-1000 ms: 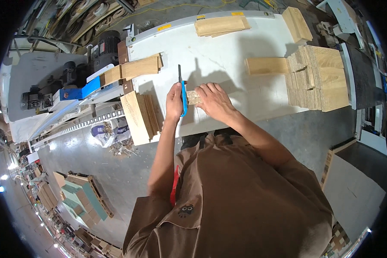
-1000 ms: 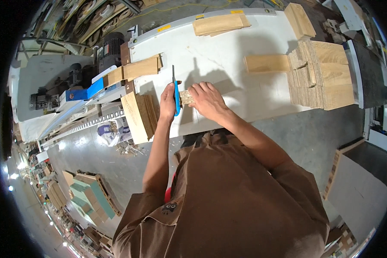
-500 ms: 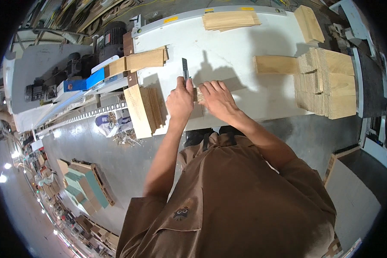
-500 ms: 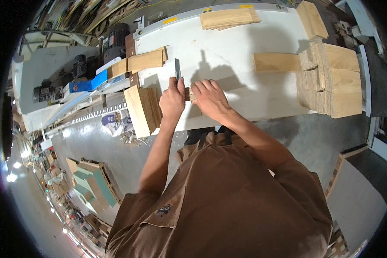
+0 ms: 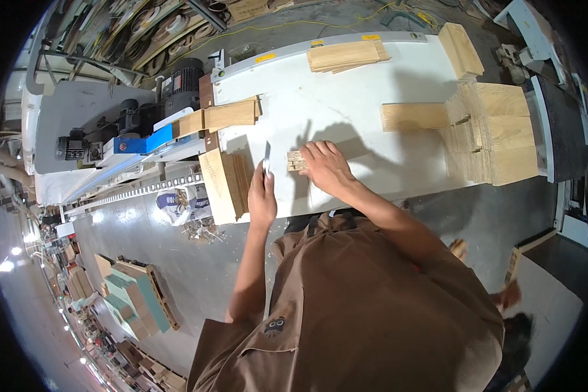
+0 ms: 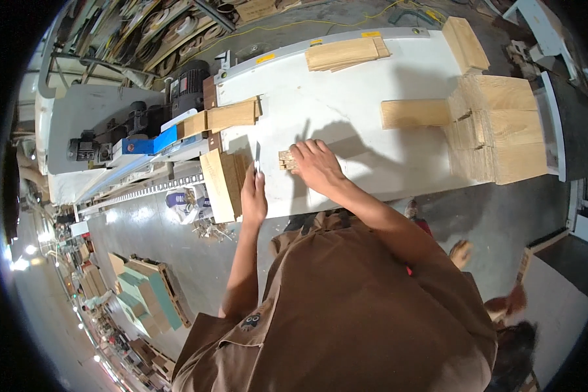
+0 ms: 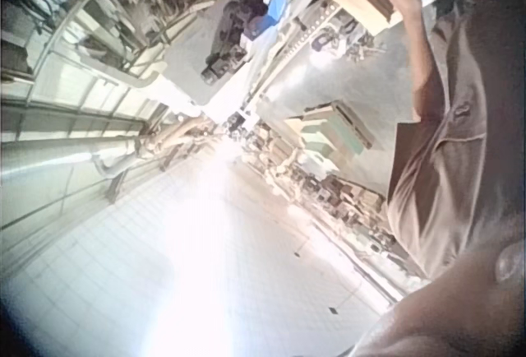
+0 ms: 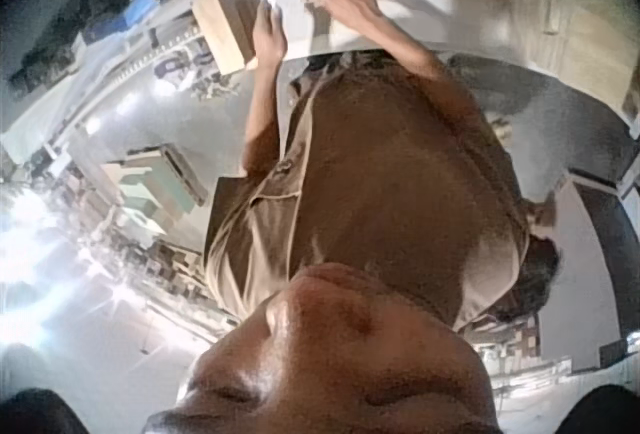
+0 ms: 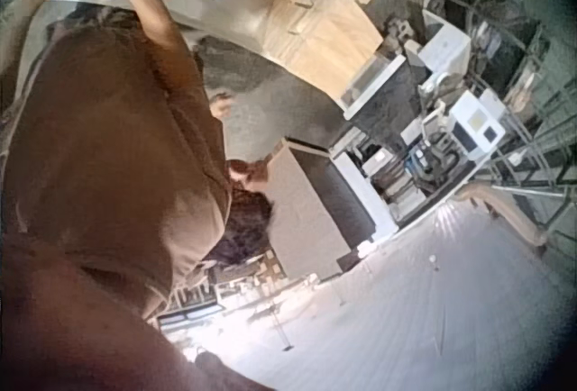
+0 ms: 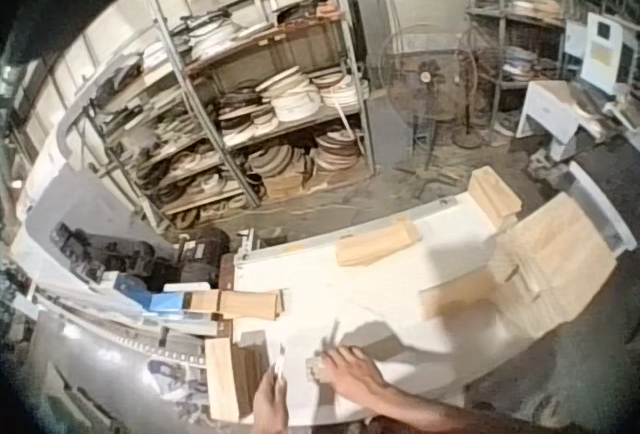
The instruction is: The person is inspecting and sorting small wooden blocks, using a utility knife to trim or clean some of the pieces.
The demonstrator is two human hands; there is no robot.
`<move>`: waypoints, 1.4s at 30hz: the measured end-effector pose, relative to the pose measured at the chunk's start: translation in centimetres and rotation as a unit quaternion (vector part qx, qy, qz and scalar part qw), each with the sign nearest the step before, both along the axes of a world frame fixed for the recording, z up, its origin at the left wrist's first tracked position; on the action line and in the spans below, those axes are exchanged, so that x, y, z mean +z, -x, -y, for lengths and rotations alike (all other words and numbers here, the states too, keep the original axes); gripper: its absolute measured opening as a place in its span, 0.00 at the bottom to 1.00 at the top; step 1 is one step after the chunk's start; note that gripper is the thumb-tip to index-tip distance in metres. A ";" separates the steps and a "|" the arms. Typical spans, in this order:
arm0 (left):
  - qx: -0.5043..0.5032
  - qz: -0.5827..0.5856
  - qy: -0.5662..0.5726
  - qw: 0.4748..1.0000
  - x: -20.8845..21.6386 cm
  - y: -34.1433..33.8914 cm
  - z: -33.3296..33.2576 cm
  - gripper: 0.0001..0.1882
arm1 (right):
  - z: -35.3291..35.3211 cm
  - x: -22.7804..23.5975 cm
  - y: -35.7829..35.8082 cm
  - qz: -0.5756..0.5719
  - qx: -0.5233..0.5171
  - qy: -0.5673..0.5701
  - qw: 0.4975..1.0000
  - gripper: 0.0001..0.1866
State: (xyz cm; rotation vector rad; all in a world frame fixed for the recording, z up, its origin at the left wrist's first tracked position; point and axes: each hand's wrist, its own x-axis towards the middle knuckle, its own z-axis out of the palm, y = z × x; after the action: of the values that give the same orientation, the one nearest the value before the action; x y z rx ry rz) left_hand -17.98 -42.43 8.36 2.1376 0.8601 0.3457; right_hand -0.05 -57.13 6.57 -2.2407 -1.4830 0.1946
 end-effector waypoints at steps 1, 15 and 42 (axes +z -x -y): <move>-0.043 0.019 -0.178 0.983 0.1 0.5 1.6 0.26 | 0.1 -0.3 -0.1 0.006 0.000 -0.004 1.000 0.31; -0.059 -0.180 -0.202 0.961 1.9 0.9 4.3 0.26 | -0.1 0.2 -0.4 0.008 0.001 -0.017 1.000 0.31; -0.071 -0.262 -0.241 0.932 0.8 -3.4 -2.3 0.25 | -0.1 -0.9 -0.5 0.009 0.022 -0.016 1.000 0.31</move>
State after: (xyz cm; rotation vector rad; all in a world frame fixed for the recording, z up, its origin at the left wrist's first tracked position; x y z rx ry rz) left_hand -14.56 -40.16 9.13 2.8027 0.9758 -0.1206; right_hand 0.46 -57.04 5.70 -2.1915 -1.5346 0.1633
